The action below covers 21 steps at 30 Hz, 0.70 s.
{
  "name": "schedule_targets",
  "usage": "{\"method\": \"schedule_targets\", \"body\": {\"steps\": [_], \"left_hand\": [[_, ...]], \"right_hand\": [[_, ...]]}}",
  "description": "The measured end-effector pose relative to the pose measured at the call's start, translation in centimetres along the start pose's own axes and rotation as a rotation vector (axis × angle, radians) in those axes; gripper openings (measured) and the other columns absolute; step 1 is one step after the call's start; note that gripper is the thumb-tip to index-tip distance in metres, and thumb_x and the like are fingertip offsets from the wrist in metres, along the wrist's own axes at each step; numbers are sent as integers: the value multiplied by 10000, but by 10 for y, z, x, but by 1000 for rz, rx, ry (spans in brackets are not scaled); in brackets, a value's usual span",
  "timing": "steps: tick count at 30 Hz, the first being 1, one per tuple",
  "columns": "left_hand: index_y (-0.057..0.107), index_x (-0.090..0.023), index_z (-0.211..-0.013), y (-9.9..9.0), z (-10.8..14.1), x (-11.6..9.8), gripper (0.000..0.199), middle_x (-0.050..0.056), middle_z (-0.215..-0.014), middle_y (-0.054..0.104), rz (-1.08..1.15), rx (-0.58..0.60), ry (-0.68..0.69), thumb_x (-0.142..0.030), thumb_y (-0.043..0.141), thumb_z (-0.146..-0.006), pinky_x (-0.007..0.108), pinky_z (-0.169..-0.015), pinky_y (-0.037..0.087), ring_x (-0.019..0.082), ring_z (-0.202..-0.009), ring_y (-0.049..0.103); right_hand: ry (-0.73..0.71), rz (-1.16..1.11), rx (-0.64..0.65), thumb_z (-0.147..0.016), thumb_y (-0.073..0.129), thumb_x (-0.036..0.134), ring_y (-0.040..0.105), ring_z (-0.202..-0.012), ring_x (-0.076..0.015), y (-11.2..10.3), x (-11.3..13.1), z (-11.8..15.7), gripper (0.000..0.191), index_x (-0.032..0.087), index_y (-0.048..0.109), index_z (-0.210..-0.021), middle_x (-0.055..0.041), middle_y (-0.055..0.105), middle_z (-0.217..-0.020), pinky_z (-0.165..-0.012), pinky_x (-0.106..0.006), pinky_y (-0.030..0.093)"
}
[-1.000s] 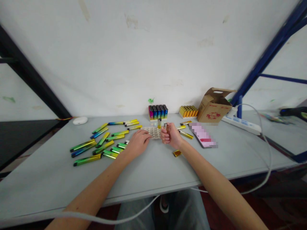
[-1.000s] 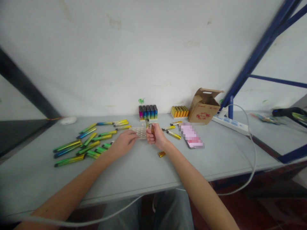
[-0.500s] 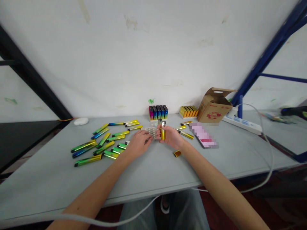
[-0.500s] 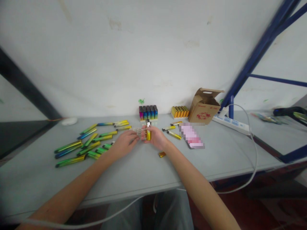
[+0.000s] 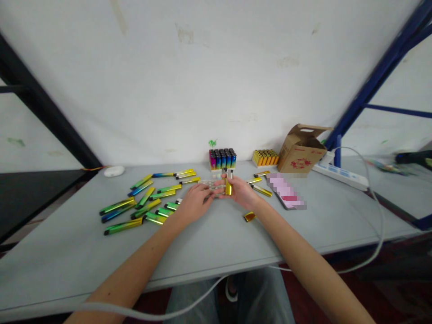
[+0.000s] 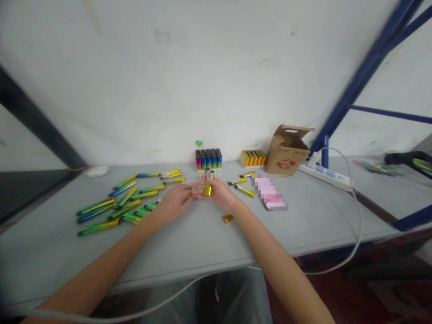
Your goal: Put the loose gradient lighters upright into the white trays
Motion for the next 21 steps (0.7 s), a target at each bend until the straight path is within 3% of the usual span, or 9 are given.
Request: {"method": "schedule_targets", "body": {"steps": [3, 10, 16, 21], "left_hand": [[719, -198, -989, 1, 1, 2, 228, 92, -1044, 694, -16, -5, -2, -272, 513, -925, 440, -1003, 451, 242, -1047, 603], [736, -191, -999, 3, 3, -1, 226, 99, -1073, 690, 19, 7, 8, -269, 552, -895, 451, -1018, 451, 251, -1061, 597], [737, -191, -998, 0, 2, -13, 223, 93, -1062, 691, 47, 48, 26, -251, 542, -907, 441, -1011, 456, 242, -1052, 599], [733, -188, -1028, -1, 3, -14, 229, 95, -1097, 688, 29, 76, 15, -240, 542, -912, 454, -1005, 456, 257, -1084, 585]], "right_hand": [[-106, 85, -128, -870, 582, 336, 680, -717, -168, -6, 2, -3, 143, 207, 569, -931, -40, 726, -907, -663, -295, 532], [-366, 401, -287, -775, 638, 561, 619, -820, -167, -19, 8, -7, 395, 198, 674, -926, -26, 690, -900, -722, -276, 489], [-576, 768, -419, -780, 616, 526, 584, -729, -165, -29, 9, -9, 354, 176, 654, -741, -28, 663, -779, -646, -272, 466], [-590, 775, -537, -701, 702, 470, 625, -716, -177, -33, 7, -11, 364, 162, 667, -891, -53, 692, -804, -621, -280, 497]]}}
Point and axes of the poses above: each hand's wrist, its own z-axis away from the middle knuckle, its own y-axis out of the palm, x = y × z, the point moved 1 cm from there along -z, towards the middle knuckle
